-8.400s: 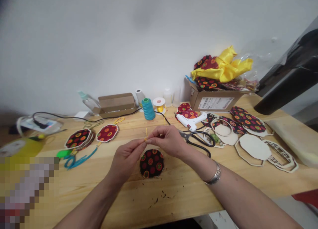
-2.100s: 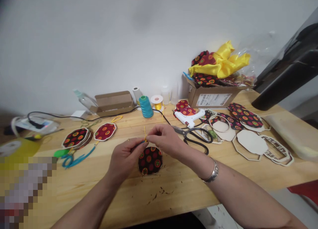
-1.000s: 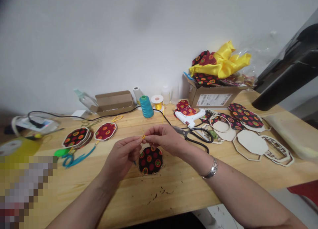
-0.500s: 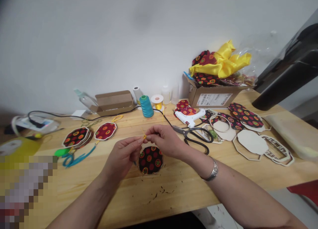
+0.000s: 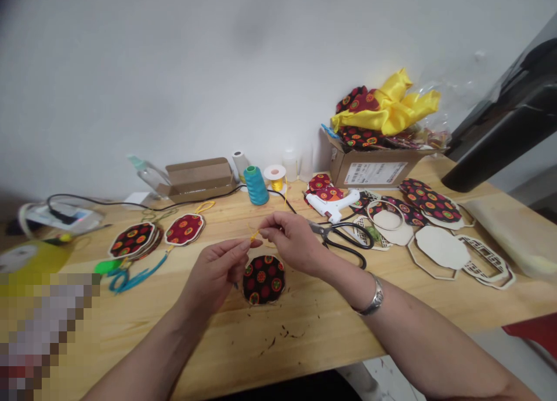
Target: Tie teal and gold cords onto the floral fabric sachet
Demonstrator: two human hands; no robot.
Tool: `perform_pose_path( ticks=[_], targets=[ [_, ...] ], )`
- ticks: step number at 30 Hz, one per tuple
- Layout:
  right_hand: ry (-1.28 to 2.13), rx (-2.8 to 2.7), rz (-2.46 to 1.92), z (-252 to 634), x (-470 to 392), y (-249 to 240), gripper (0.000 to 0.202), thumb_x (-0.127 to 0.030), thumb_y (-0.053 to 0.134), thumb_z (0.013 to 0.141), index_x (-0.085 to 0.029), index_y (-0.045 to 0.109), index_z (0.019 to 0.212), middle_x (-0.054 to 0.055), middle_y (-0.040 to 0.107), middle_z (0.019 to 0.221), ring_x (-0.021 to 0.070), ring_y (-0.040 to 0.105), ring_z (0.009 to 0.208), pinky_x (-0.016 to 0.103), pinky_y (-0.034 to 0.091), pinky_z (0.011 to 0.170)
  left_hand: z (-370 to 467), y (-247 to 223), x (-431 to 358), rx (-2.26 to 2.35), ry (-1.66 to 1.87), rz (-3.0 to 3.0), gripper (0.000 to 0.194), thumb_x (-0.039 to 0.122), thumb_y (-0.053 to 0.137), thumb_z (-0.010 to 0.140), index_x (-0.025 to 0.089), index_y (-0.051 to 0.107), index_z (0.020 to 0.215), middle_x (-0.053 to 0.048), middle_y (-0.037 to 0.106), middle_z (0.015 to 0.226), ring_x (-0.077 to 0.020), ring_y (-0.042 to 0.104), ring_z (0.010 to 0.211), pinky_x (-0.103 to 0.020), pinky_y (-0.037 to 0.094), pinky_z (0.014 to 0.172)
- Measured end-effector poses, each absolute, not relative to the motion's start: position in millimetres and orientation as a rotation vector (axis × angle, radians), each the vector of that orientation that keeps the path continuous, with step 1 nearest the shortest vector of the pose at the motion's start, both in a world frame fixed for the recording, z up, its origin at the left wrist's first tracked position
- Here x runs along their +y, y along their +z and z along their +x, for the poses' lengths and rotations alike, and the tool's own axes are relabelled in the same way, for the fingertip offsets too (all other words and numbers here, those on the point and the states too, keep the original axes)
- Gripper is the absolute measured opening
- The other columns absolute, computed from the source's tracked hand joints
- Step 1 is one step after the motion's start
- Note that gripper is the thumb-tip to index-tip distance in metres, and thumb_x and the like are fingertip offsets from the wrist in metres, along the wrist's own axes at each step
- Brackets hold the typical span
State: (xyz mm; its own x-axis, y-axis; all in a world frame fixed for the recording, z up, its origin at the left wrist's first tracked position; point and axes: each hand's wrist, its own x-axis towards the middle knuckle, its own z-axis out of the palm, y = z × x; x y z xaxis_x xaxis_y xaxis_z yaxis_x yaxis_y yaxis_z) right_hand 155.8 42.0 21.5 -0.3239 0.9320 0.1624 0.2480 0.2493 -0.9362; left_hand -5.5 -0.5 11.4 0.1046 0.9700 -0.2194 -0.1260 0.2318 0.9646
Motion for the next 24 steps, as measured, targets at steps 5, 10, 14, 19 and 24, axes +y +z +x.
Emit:
perform_pose_path(
  ticks=[5, 10, 14, 19, 24],
  targets=[
    [1.077, -1.728, -1.097, 159.8, 44.5, 20.6, 0.007, -0.020, 0.055, 0.076, -0.017, 0.059, 0.071, -0.002, 0.055, 0.062, 0.0100, 0.046, 0.058, 0.024, 0.036, 0.055, -5.2, 13.1, -0.5, 1.125, 1.027, 0.933, 0.030, 0.038, 0.062, 0.073, 0.012, 0.071, 0.086, 0.007, 0.032, 0.043, -0.0046, 0.026, 0.041, -0.020, 0.017, 0.041],
    [1.209, -1.640, -1.101, 160.5, 48.7, 18.7, 0.008, -0.024, 0.059, 0.073, -0.017, 0.060, 0.071, -0.002, 0.056, 0.061, 0.0096, 0.046, 0.056, 0.024, 0.036, 0.054, -4.8, 13.2, 0.1, 1.159, 1.027, 0.964, 0.029, 0.039, 0.062, 0.073, 0.012, 0.071, 0.082, 0.007, 0.032, 0.041, -0.0052, 0.027, 0.040, -0.020, 0.017, 0.041],
    [1.581, -1.478, -1.085, 158.4, 50.6, 17.1, 0.027, -0.041, 0.058, 0.075, -0.014, 0.063, 0.073, 0.001, 0.060, 0.065, 0.0085, 0.047, 0.055, 0.023, 0.036, 0.052, -4.2, 13.5, 0.0, 1.142, 1.056, 0.928, 0.027, 0.037, 0.062, 0.073, 0.013, 0.071, 0.081, 0.007, 0.033, 0.042, -0.0042, 0.026, 0.041, -0.019, 0.018, 0.041],
    [1.668, -1.460, -1.010, 154.9, 45.7, 17.2, 0.025, -0.040, 0.066, 0.070, -0.015, 0.067, 0.070, 0.002, 0.066, 0.070, 0.0069, 0.045, 0.055, 0.021, 0.034, 0.052, -4.2, 11.8, -0.6, 1.126, 1.059, 0.961, 0.027, 0.036, 0.061, 0.075, 0.013, 0.071, 0.086, 0.007, 0.035, 0.044, -0.0046, 0.027, 0.042, -0.019, 0.018, 0.042],
    [1.537, -1.476, -0.993, 152.9, 42.7, 17.1, 0.020, -0.034, 0.068, 0.068, -0.015, 0.065, 0.064, 0.000, 0.064, 0.062, 0.0083, 0.048, 0.054, 0.022, 0.035, 0.052, -3.6, 10.7, -1.5, 1.143, 1.020, 0.988, 0.030, 0.038, 0.062, 0.074, 0.012, 0.071, 0.085, 0.007, 0.033, 0.044, -0.0049, 0.026, 0.043, -0.020, 0.018, 0.042]
  ],
)
